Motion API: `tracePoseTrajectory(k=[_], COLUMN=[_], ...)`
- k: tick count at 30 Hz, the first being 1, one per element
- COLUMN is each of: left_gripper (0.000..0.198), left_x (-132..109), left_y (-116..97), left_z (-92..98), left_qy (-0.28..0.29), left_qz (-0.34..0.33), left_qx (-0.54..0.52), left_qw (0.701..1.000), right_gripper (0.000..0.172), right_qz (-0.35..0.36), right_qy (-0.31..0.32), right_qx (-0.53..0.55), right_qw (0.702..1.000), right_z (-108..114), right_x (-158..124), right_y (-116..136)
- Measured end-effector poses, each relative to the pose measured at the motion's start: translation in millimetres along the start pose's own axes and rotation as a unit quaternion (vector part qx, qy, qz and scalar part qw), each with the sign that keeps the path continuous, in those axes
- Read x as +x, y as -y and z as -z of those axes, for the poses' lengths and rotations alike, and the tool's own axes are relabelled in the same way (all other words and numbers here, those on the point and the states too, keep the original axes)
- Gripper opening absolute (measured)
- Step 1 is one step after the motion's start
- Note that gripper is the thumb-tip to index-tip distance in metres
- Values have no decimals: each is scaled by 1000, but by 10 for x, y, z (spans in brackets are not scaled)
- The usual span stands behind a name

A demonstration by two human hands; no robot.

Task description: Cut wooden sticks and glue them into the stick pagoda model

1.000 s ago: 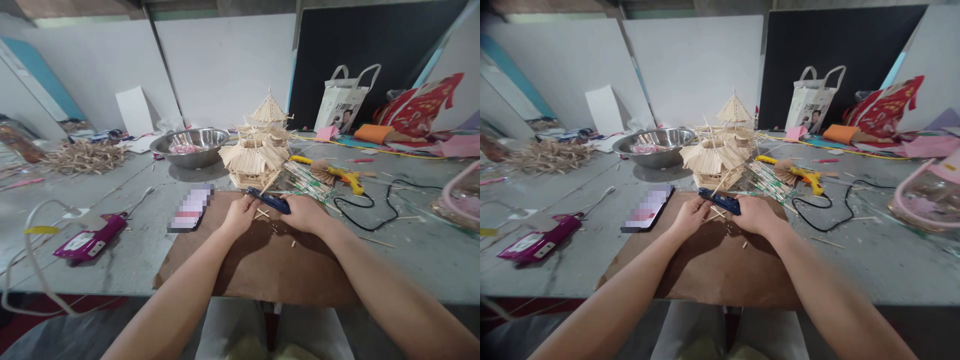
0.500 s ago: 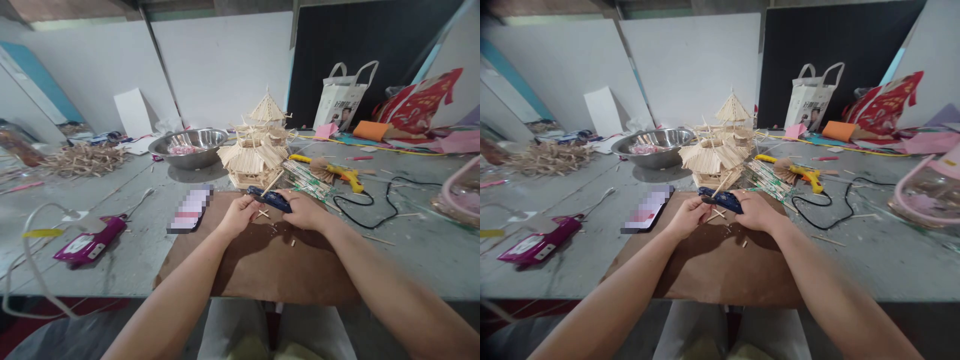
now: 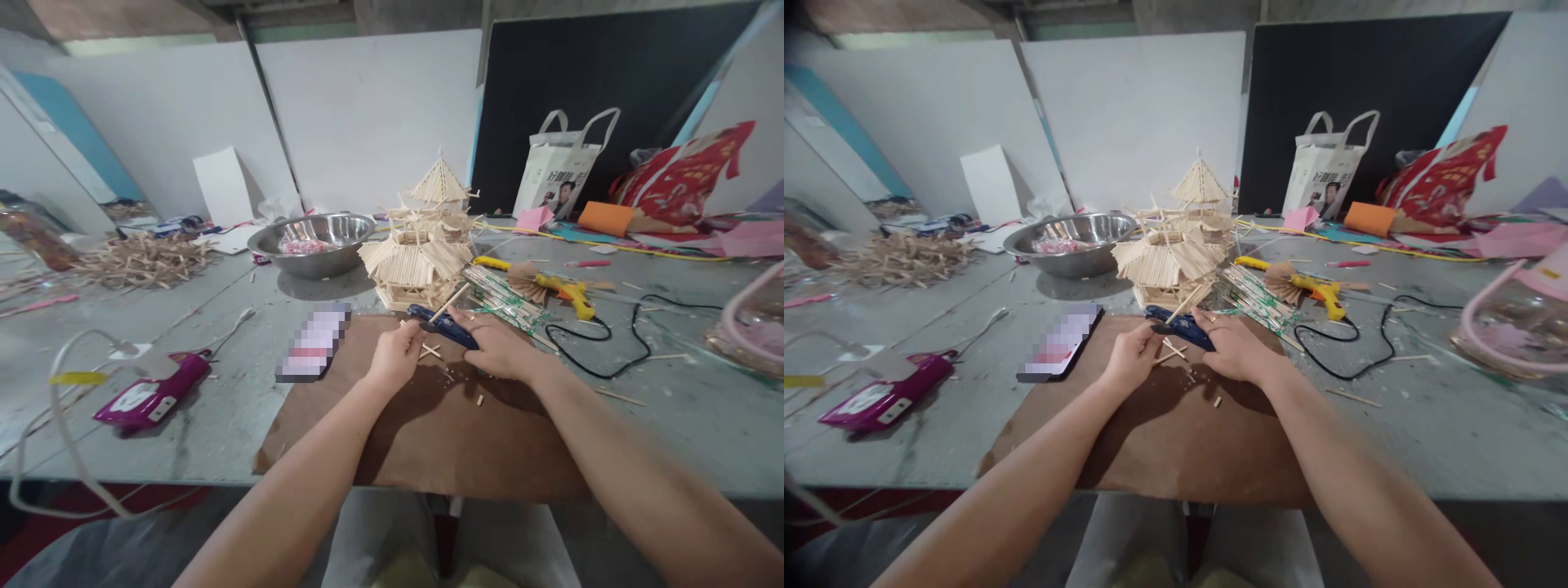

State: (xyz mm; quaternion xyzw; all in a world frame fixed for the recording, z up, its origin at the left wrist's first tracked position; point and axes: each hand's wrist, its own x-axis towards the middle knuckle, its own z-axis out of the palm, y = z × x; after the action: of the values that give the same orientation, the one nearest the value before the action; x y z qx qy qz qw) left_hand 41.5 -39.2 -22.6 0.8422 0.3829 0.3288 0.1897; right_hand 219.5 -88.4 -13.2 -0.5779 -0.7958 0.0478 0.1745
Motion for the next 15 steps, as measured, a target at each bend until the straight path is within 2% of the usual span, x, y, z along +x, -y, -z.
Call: tracePoseTrajectory(k=[2, 7, 11, 15], left_gripper=[25, 22, 26, 27], left_x=[3, 11, 1, 3], left_y=[-2, -22, -12, -11], left_z=[-19, -41, -56, -74], left_qy=[-12, -49, -4, 67], left_qz=[2, 20, 34, 98], left_qx=[-26, -9, -130, -317], left_qw=[1000, 999, 991, 941], right_gripper=[69, 70, 70, 69], right_qz=[2, 7, 10, 16], right_qy=[-2, -3, 7, 16], right_qx=[7, 36, 37, 31], right_qw=[1000, 999, 999, 999], right_z=[-5, -17, -19, -20], right_x=[2, 8, 2, 0], right_y=[-12, -42, -54, -74])
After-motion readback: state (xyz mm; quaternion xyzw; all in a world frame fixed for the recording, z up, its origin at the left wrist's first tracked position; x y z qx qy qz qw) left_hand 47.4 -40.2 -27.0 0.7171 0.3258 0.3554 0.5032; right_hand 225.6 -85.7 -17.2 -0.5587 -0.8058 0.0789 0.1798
